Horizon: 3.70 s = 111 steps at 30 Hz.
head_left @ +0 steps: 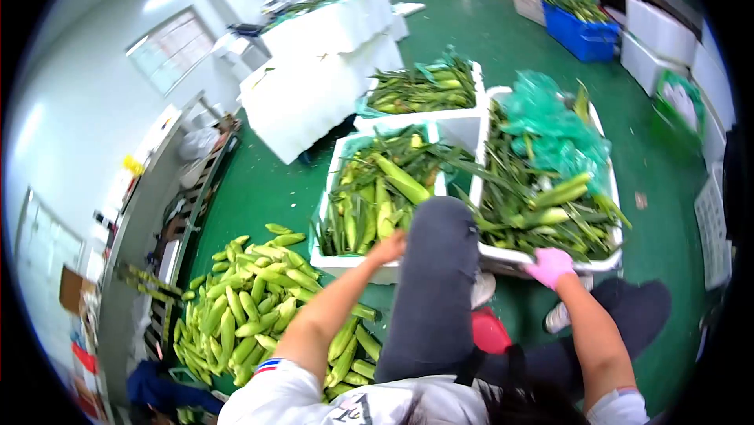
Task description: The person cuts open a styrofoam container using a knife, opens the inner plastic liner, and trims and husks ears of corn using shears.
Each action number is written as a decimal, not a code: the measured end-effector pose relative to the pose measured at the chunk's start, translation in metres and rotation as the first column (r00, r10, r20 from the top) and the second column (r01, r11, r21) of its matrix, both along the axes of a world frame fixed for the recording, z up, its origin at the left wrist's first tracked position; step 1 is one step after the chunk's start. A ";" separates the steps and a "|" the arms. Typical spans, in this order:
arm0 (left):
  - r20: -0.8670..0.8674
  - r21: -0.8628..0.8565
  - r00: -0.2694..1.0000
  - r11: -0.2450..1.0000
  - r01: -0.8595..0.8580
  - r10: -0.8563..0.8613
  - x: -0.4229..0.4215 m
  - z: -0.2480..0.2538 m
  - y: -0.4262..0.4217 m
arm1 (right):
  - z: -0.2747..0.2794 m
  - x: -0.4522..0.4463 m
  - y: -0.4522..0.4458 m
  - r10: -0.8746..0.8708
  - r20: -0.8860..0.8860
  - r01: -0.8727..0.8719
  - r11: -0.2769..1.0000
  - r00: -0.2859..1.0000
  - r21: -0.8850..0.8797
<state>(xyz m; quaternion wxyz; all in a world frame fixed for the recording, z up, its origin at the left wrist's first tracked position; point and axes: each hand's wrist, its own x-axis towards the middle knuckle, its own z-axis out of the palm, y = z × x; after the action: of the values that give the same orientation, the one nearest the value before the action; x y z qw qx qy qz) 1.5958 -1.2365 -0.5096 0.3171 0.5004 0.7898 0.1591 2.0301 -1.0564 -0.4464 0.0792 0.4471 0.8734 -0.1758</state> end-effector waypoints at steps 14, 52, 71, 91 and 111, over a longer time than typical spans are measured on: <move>-0.304 0.319 0.947 0.948 0.002 0.101 -0.013 -0.175 -0.029 | 0.001 0.062 0.022 0.012 0.077 -0.002 0.991 0.997 -0.132; -0.153 0.198 0.952 0.935 0.293 -0.266 0.286 -0.113 0.252 | -0.193 0.021 0.539 -0.048 -0.044 0.064 0.844 0.998 0.533; -0.270 -0.074 0.886 0.925 0.372 -0.377 0.275 0.086 0.303 | 0.047 0.051 0.409 -0.219 -0.472 0.205 0.975 0.854 -0.080; -0.565 -0.160 0.586 0.775 0.612 -0.580 0.267 -0.098 0.576 | -0.045 0.060 0.232 0.345 0.330 -0.395 0.913 0.879 0.097; 0.902 0.241 0.418 0.929 -0.281 -0.108 0.320 0.095 0.212 | 0.088 -0.035 0.092 -0.696 -0.717 0.111 0.711 -0.030 -0.694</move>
<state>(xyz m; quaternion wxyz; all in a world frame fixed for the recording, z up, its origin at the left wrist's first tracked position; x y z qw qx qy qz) 1.9159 -1.0248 -0.4145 0.5859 0.3418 0.4768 0.5590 1.9950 -0.9647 -0.3585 -0.4678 0.4300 0.4505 -0.6272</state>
